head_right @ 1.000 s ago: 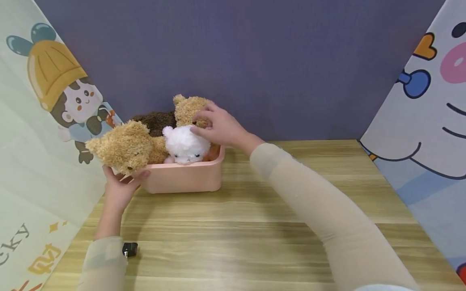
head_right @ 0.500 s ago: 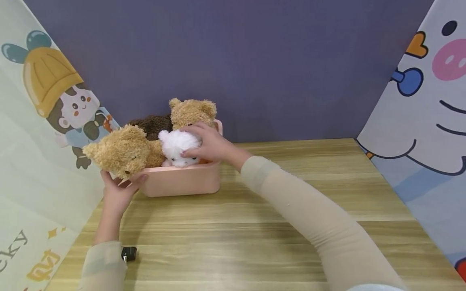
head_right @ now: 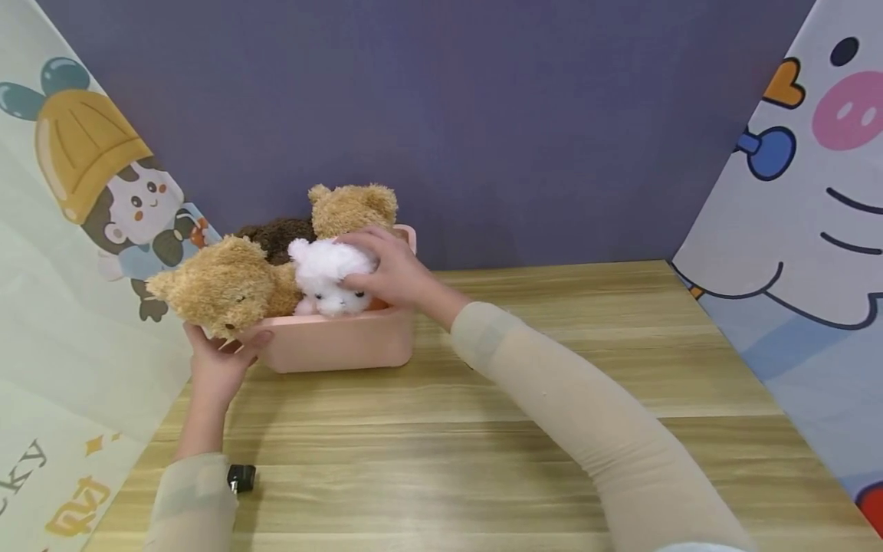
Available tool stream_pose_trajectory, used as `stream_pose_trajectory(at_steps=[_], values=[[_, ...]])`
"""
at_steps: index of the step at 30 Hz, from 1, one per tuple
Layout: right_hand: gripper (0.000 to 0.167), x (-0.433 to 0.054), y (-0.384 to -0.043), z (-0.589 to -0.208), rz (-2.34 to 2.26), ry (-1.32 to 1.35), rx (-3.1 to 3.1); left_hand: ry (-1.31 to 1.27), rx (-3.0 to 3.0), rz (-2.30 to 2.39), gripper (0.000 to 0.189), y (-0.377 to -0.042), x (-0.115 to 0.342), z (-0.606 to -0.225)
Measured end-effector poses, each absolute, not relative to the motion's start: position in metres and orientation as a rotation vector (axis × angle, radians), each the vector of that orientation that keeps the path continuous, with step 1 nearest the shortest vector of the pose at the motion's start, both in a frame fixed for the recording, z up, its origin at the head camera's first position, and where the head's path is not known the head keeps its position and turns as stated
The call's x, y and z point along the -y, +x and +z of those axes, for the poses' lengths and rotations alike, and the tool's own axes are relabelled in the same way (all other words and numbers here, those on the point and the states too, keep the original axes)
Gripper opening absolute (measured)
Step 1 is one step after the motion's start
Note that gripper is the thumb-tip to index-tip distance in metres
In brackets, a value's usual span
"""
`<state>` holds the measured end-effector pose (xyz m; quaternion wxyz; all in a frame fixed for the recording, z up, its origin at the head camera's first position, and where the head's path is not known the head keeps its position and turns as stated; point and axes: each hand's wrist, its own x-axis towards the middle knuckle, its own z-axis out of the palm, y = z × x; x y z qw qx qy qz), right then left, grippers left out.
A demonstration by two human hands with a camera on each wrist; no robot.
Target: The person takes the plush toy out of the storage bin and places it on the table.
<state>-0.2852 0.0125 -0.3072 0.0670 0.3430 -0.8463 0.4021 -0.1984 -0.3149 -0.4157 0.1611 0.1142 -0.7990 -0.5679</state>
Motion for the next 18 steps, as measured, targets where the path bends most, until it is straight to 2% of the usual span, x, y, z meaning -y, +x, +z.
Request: stream_pose_trajectory(at_steps=[18], values=[[0.058,-0.046,-0.268,-0.280,1.593,0.838,2.394,0.282,2.255,-1.644,0.106,-0.199,0.312,-0.417]])
